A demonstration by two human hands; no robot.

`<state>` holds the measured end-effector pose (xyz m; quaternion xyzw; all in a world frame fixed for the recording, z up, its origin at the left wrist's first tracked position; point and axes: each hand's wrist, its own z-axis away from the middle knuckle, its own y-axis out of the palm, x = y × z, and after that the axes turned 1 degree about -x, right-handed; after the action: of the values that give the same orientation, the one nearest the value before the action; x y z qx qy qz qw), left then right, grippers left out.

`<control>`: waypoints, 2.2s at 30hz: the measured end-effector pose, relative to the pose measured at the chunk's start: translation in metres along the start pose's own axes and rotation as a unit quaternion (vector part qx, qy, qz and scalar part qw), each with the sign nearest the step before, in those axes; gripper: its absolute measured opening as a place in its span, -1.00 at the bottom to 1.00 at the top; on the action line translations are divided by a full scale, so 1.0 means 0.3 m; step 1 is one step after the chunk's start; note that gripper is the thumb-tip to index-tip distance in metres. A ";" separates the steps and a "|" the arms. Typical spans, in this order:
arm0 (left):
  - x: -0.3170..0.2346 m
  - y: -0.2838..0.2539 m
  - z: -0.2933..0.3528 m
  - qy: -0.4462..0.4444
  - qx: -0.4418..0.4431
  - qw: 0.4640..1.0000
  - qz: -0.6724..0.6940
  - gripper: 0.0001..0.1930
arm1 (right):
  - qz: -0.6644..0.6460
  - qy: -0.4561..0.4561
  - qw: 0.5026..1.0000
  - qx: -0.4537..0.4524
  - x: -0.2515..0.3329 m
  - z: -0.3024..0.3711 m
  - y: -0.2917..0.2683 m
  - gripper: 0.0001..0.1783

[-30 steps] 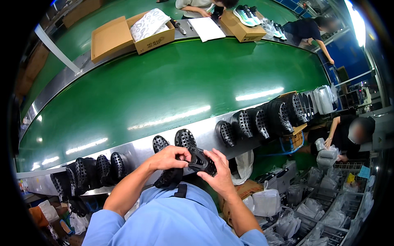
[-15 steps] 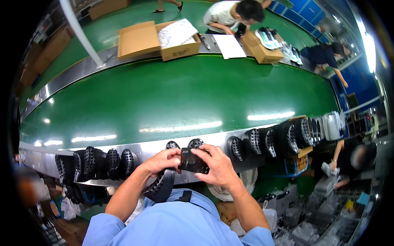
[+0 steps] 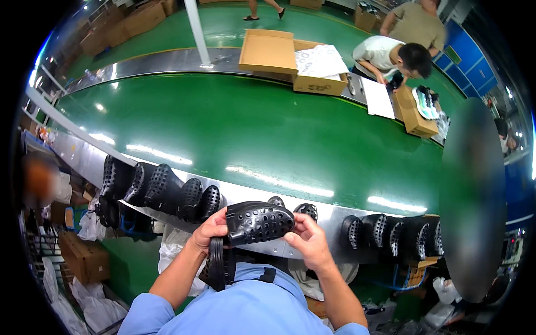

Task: The person picks up several black shoe components one at a time from a metal rack, turns them over by hand to check all sides, and places them back onto the rack.

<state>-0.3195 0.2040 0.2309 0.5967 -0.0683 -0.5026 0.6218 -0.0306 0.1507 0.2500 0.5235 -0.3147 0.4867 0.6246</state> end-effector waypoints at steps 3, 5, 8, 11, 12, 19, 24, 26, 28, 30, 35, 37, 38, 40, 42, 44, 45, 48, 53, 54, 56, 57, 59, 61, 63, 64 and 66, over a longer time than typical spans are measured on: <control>-0.005 -0.024 0.059 -0.003 -0.024 0.999 -0.023 -0.35 | -0.051 0.010 0.998 -0.033 -0.059 -0.008 0.058 -0.48; -0.020 -0.043 0.107 -0.007 -0.063 0.996 -0.063 -0.39 | -0.089 0.007 0.996 -0.031 -0.070 -0.034 0.091 -0.46; -0.040 -0.065 0.204 0.015 -0.084 0.986 -0.147 -0.58 | -0.017 0.027 0.999 0.004 -0.073 -0.077 0.142 -0.47; -0.045 -0.074 0.324 0.015 -0.160 0.964 -0.213 -0.70 | -0.100 0.089 0.989 0.062 -0.053 -0.149 0.191 -0.49; -0.055 -0.085 0.364 0.030 -0.239 0.917 -0.317 -0.66 | -0.111 0.105 0.986 0.070 -0.039 -0.179 0.209 -0.50; -0.110 -0.230 0.533 0.131 -0.623 0.518 -0.572 -0.28 | -0.052 0.106 0.979 0.166 0.013 -0.504 0.482 -0.52; -0.113 -0.341 0.475 0.175 -0.650 0.494 -0.550 -0.10 | 0.002 0.147 0.958 0.247 -0.043 -0.741 0.752 -0.58; -0.117 -0.362 0.455 0.169 -0.653 0.493 -0.550 -0.03 | 0.056 0.148 0.952 0.263 -0.077 -0.808 0.825 -0.53; -0.122 -0.372 0.439 0.169 -0.655 0.499 -0.542 -0.03 | 0.166 0.084 0.952 0.244 -0.127 -0.838 0.884 -0.48; -0.128 -0.379 0.430 0.144 -0.649 0.519 -0.538 -0.07 | 0.215 0.040 0.953 0.212 -0.170 -0.832 0.922 -0.37; -0.133 -0.399 0.414 0.155 -0.640 0.532 -0.532 -0.06 | 0.423 -0.169 0.871 0.182 -0.175 -0.749 0.921 -0.55; -0.136 -0.399 0.415 0.161 -0.639 0.524 -0.540 -0.07 | 0.396 -0.186 0.882 0.175 -0.163 -0.715 0.908 -0.58; -0.141 -0.393 0.420 0.168 -0.641 0.512 -0.547 -0.08 | 0.367 -0.178 0.898 0.165 -0.153 -0.701 0.897 -0.62; -0.157 -0.366 0.443 0.166 -0.641 0.521 -0.539 -0.11 | 0.358 -0.134 0.914 0.133 -0.126 -0.688 0.872 -0.63; -0.173 -0.308 0.492 0.137 -0.639 0.559 -0.511 -0.17 | 0.319 -0.075 0.941 0.081 -0.093 -0.664 0.844 -0.64; -0.187 -0.225 0.541 0.204 -0.640 0.605 -0.428 -0.60 | 0.346 -0.097 0.927 0.106 -0.037 -0.587 0.775 -0.63; -0.195 -0.181 0.565 0.202 -0.642 0.639 -0.373 -0.73 | 0.367 -0.075 0.919 0.122 0.000 -0.521 0.728 -0.62; -0.206 -0.057 0.521 0.347 -0.574 0.700 -0.245 -0.67 | 0.266 0.042 0.887 0.376 0.087 -0.333 0.614 -0.09; -0.134 0.070 0.230 0.328 -0.471 0.814 -0.085 -0.63 | 0.328 -0.001 0.897 0.296 0.106 -0.093 0.454 0.28; -0.107 0.079 0.166 0.296 -0.465 0.829 -0.092 -0.61 | 0.331 0.008 0.914 0.234 0.095 -0.049 0.419 0.26; -0.068 0.073 0.064 0.246 -0.448 0.850 -0.122 -0.59 | 0.261 0.047 0.957 0.120 0.027 0.003 0.376 0.11; -0.058 0.058 0.051 0.163 -0.383 0.908 -0.036 -0.57 | 0.187 0.071 0.978 0.063 -0.010 0.014 0.353 0.05; -0.032 0.035 0.008 0.084 -0.273 0.958 -0.029 -0.60 | -0.015 0.134 0.991 0.004 -0.061 0.040 0.294 -0.09; -0.001 0.021 -0.029 0.040 -0.167 0.985 -0.018 -0.59 | -0.159 0.162 0.973 -0.052 -0.079 0.075 0.229 -0.14; 0.026 0.011 -0.053 0.002 -0.115 0.993 0.009 -0.56 | -0.177 0.142 0.972 -0.060 -0.088 0.100 0.183 -0.19; 0.042 0.010 -0.064 -0.018 -0.110 0.994 0.008 -0.56 | -0.175 0.134 0.973 -0.071 -0.091 0.112 0.168 -0.19; 0.076 0.011 -0.092 -0.052 -0.110 0.992 -0.026 -0.55 | -0.155 0.119 0.976 -0.096 -0.096 0.133 0.143 -0.21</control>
<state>-0.2877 0.2058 0.2141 0.4995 -0.0287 -0.5535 0.6659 -0.0756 0.1035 0.2492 0.4420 -0.1986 0.4102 0.7726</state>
